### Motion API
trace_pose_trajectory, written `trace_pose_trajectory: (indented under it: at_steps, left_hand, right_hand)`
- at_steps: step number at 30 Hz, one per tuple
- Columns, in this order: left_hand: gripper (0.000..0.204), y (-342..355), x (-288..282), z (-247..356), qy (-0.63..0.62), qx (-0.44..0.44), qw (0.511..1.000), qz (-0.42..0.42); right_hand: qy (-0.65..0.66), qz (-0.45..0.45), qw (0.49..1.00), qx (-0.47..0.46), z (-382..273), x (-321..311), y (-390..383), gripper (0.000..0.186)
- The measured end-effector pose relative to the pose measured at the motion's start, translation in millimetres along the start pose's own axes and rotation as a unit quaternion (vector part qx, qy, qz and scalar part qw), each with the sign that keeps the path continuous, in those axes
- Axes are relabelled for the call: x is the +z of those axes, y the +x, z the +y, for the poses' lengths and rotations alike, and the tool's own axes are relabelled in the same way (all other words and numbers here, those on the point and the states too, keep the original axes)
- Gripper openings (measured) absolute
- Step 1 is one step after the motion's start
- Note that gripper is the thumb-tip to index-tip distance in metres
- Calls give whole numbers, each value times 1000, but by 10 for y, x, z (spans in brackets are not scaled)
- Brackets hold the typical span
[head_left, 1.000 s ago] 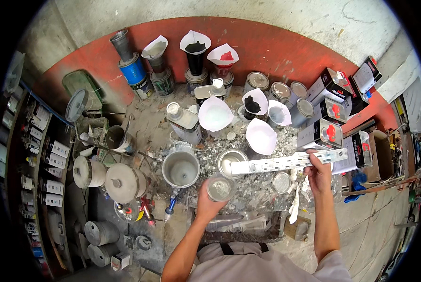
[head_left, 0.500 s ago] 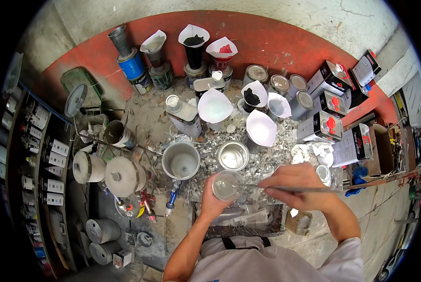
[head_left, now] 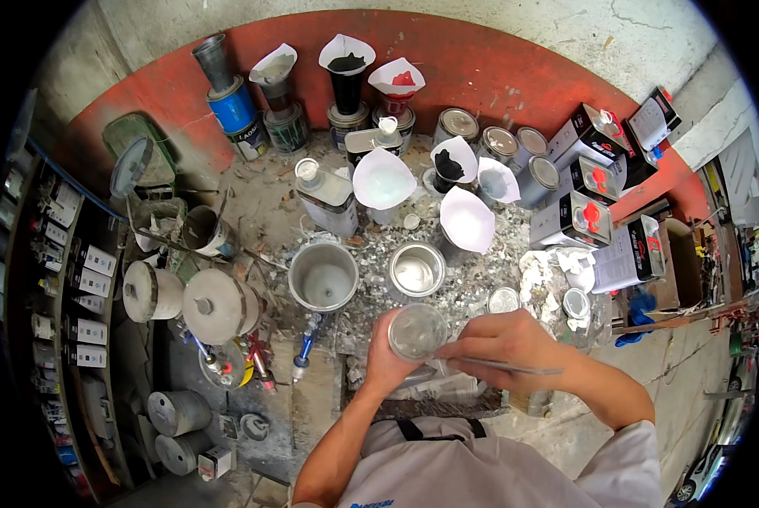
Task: The person opens a paint can and stirs the contents with a metal stick. They then pour a liquid from a rectangular tin into a clear measuring cup, stir the mixture, and pour it back into the paint can. The person repeats the pouring and stirring steps with the tin and cup.
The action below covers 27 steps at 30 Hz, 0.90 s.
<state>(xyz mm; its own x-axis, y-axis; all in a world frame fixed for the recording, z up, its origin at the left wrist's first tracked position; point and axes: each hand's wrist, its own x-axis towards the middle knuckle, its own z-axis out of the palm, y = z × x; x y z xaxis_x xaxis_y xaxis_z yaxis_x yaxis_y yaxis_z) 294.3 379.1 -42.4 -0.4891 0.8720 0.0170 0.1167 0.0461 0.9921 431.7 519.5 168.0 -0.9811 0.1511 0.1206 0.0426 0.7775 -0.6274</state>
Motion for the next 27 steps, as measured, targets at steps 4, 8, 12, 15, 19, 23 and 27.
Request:
trace_pose_trajectory:
  at_steps: [4, 8, 12, 15, 19, 23, 27]
  left_hand:
    - [81, -42, 13, -23, -8, -17, 1000, 6]
    - [83, -83, 20, -23, -26, -23, 999, 5]
    - [83, -72, 38, 29, -53, -38, 998, 9]
    - [83, -79, 56, -48, -41, -25, 999, 6]
    - [82, -122, 45, -91, -17, -3, 1000, -3]
    - [82, -163, 88, -125, -42, -18, 999, -2]
    - [81, -155, 58, -7, -77, -26, 996, -22]
  right_hand:
    - [19, 39, 999, 8, -91, -66, 33, 24]
    - [-5, 58, 998, 23, -82, -165, 87, 20]
    - [40, 44, 997, 43, 42, 64, -23, 20]
    - [54, 26, 997, 44, -5, 155, -72, 20]
    - [41, 62, 996, 50, -87, -16, 27, 21]
    - [9, 60, 996, 61, -8, 55, 28, 22]
    - [66, 63, 992, 84, 20, 319, -95, 18]
